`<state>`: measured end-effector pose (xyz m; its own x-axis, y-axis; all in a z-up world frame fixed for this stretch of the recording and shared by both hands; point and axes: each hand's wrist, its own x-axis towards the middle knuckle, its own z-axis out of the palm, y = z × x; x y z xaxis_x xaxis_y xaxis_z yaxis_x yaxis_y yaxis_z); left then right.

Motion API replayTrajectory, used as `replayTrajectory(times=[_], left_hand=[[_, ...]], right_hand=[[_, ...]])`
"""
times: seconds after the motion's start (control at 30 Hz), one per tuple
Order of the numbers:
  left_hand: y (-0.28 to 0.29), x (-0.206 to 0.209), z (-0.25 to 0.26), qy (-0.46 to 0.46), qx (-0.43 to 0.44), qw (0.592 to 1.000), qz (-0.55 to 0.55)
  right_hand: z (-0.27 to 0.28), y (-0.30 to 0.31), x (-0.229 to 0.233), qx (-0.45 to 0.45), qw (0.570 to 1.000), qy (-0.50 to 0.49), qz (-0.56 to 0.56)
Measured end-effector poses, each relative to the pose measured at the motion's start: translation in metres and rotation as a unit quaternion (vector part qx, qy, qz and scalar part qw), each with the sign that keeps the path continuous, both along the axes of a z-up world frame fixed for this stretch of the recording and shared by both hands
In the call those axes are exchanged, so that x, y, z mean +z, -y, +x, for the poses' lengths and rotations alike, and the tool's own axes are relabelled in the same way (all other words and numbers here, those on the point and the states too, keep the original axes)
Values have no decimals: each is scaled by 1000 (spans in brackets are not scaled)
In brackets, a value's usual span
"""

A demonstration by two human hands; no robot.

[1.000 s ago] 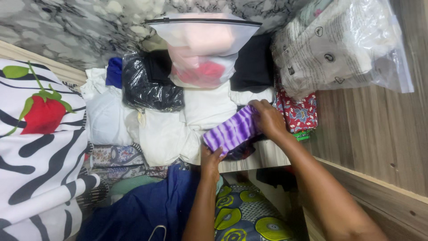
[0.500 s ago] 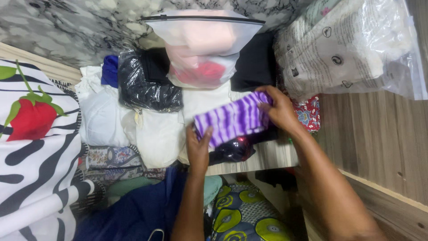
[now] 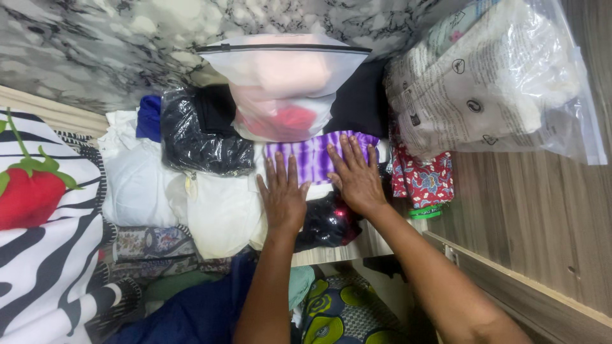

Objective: The person picks up a purple and white cloth, folds it, and then places a black item onto a white hanger.

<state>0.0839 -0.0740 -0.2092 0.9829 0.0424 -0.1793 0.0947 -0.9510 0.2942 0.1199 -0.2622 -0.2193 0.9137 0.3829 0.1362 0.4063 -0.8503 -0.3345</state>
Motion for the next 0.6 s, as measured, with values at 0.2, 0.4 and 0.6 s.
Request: replayTrajectory(times=[0.2,0.4,0.6], left_hand=[[-1,20,25,-127,22,992,3],[-1,2,6,-33,28,999,-6],[-8,4,19,-104,38,993,-44]], right_hand=[[1,-5,15,-17,997,-48,-53],[-1,8,-5,16,999,-19,-20],[4,1,0,2,995,-60,-78]])
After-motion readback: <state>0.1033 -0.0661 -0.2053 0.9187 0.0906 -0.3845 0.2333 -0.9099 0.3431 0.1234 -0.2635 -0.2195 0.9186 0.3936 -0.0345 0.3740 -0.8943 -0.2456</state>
